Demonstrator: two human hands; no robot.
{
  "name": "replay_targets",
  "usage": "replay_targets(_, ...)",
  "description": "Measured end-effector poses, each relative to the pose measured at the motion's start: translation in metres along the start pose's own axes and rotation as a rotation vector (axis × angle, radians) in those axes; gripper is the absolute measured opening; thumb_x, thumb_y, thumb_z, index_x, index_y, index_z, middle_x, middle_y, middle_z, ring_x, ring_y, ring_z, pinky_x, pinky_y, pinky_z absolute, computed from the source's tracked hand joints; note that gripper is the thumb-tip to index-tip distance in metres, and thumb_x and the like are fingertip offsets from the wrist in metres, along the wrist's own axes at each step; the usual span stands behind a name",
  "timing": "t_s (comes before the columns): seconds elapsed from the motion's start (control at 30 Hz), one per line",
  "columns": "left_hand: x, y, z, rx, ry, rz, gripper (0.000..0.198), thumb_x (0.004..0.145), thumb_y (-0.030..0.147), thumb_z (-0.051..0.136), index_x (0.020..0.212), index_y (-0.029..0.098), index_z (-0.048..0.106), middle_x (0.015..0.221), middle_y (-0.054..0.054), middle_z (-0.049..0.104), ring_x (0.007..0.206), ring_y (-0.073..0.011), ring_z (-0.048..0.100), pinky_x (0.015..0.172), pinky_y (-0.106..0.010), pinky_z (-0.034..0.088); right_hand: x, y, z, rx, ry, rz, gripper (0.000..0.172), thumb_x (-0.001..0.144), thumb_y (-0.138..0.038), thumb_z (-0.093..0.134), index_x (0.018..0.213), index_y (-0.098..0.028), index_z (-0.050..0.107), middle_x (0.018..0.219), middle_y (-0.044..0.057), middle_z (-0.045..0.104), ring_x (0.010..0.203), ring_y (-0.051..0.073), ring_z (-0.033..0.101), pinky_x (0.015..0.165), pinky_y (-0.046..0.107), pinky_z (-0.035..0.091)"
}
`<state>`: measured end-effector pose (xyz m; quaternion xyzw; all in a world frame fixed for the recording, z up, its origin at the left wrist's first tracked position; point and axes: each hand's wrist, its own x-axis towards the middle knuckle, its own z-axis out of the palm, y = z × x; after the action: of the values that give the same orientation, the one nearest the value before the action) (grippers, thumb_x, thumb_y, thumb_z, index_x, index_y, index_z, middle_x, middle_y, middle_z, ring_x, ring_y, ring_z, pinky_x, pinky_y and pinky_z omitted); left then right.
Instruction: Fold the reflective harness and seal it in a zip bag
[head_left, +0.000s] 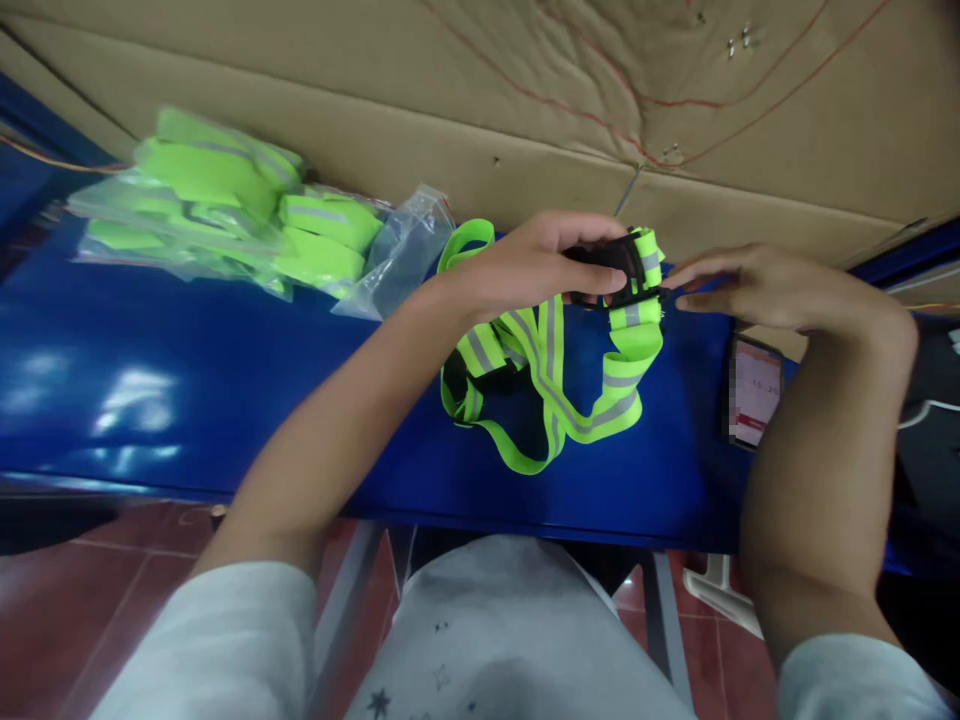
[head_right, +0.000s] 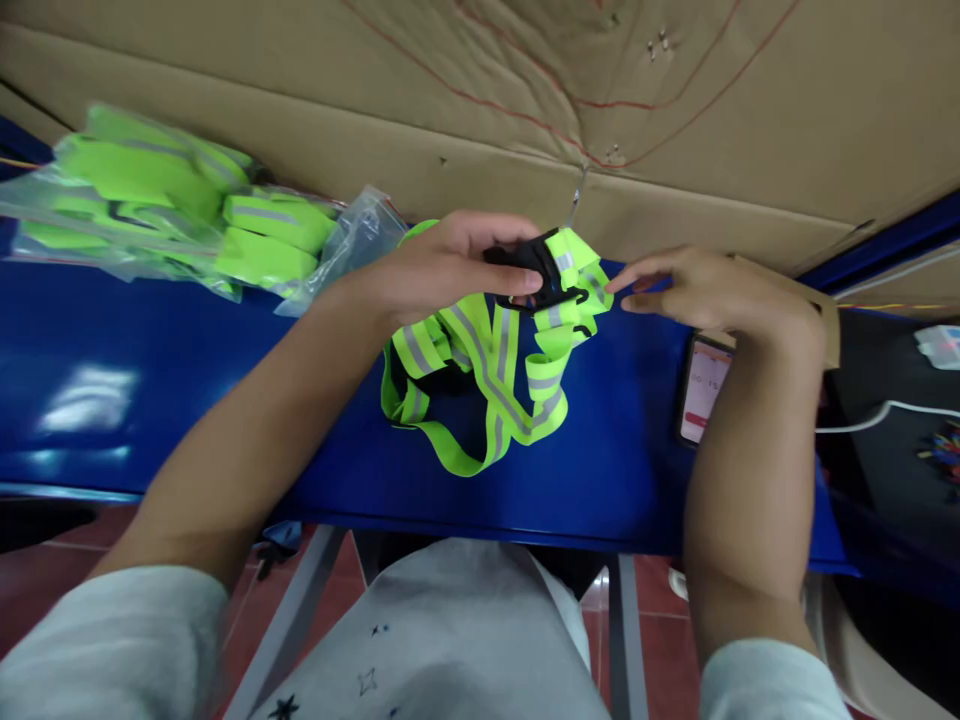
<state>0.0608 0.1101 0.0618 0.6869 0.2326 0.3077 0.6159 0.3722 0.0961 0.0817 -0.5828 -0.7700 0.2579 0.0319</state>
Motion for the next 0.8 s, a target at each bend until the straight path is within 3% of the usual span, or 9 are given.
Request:
replay_targets(0.17,0.0,-0.001,-0.002,0.016,0.008,0.04,0.012,0.089,0.013,0.074,0.101,0.016,0.074,0.089,0.0,0.069,0.083,-0.0119,0.065,0.073,-0.024,0.048,-0.015,-0.031,-0.003,0.157,-0.105,-0.107,0.051,0.087,-0.066,0.075,0.122,-0.029,0.081,0.114,0.005,0.08,0.101,0.025,0.069,0.094,0.039,0.052)
replay_targets(0.3,0.001,-0.004,-0.004,0.027,0.016,0.042,0.017,0.087,0.018,0.077,0.104,0.017,0.075,0.091,0.0,0.07,0.083,-0.0121,0.066,0.073,-0.023,0.049,-0.012,-0.051,0.006,0.289,-0.023,-0.186,0.058,0.085,-0.069,0.078,0.12,-0.023,0.08,0.106,0.006,0.078,0.092,0.02,0.066,0.086,0.034,0.052)
replay_targets(0.4,0.002,-0.009,-0.006,0.027,-0.006,0.046,0.021,0.085,0.022,0.08,0.106,0.018,0.077,0.091,0.0,0.072,0.082,-0.0133,0.066,0.072,-0.025,0.049,-0.009,-0.053,0.01,0.334,0.02,-0.191,0.057,0.083,-0.07,0.078,0.111,-0.021,0.082,0.099,0.005,0.077,0.087,0.019,0.066,0.082,0.033,0.052)
replay_targets(0.53,0.003,-0.013,-0.007,0.021,-0.007,0.041,0.025,0.084,0.03,0.082,0.105,0.018,0.078,0.092,-0.001,0.073,0.083,-0.015,0.066,0.072,-0.026,0.048,-0.003,-0.05,0.015,0.371,-0.024,-0.189,0.055,0.079,-0.07,0.082,0.111,-0.024,0.083,0.092,0.002,0.077,0.086,0.021,0.069,0.077,0.033,0.055)
replay_targets(0.8,0.007,-0.021,-0.01,0.079,-0.06,0.034,0.028,0.086,0.032,0.08,0.11,0.018,0.075,0.094,-0.001,0.075,0.086,-0.0149,0.063,0.072,-0.026,0.047,0.003,-0.051,0.024,0.286,0.003,-0.16,0.033,0.085,-0.06,0.079,0.091,-0.028,0.083,0.086,-0.002,0.076,0.091,0.023,0.07,0.082,0.034,0.056)
